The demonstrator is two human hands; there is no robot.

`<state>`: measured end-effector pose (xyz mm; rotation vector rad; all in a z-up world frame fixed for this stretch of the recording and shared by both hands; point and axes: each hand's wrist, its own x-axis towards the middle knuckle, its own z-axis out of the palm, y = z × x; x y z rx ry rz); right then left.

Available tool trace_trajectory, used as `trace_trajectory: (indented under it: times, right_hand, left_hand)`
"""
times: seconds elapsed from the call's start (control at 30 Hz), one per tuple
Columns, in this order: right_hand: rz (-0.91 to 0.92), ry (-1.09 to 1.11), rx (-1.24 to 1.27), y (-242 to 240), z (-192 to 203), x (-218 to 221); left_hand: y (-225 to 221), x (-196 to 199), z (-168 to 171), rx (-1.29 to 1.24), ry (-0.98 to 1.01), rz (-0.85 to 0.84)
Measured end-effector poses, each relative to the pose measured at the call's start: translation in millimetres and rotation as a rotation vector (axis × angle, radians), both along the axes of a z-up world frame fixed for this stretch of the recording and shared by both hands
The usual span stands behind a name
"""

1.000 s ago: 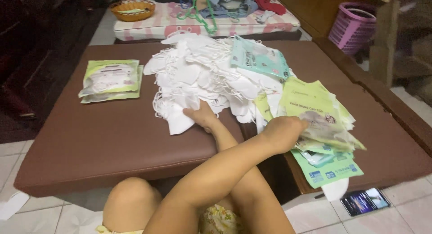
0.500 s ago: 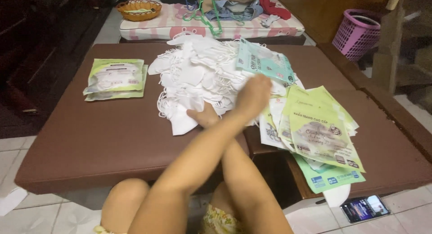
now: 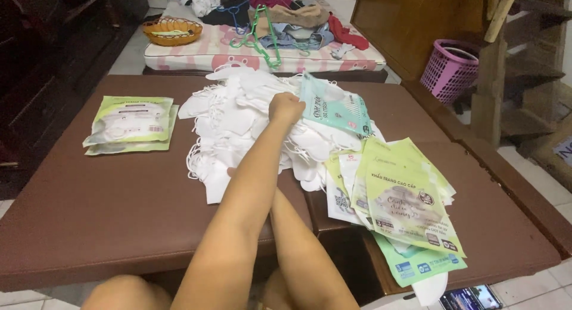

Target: Counting and inspecting white face masks from a large pile and organizing them into stacks for packaging.

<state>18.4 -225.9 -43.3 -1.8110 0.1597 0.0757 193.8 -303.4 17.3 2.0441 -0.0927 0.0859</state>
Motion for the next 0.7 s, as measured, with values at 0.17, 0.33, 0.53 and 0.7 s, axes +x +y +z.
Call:
trace_trajectory:
  times: [0.17,0.33,0.53,0.7]
  right_hand:
    - [0.027,0.029,0.030,-6,4,2]
    - [0.031,0.022,0.379,-5,28,-16]
    - [-0.064,0.060,0.588,-3,35,-4]
    - [-0.335,-0.026,0.395,-15,19,21]
  left_hand:
    - [48,-34,49,-0.230,-0.274,0.149]
    - [164,-97,124,-0.281,-0.983,0.290]
    - [283,-206,142,0.302,-1.504,0.306]
    - [334,-253,47,0.896,-1.160,0.040]
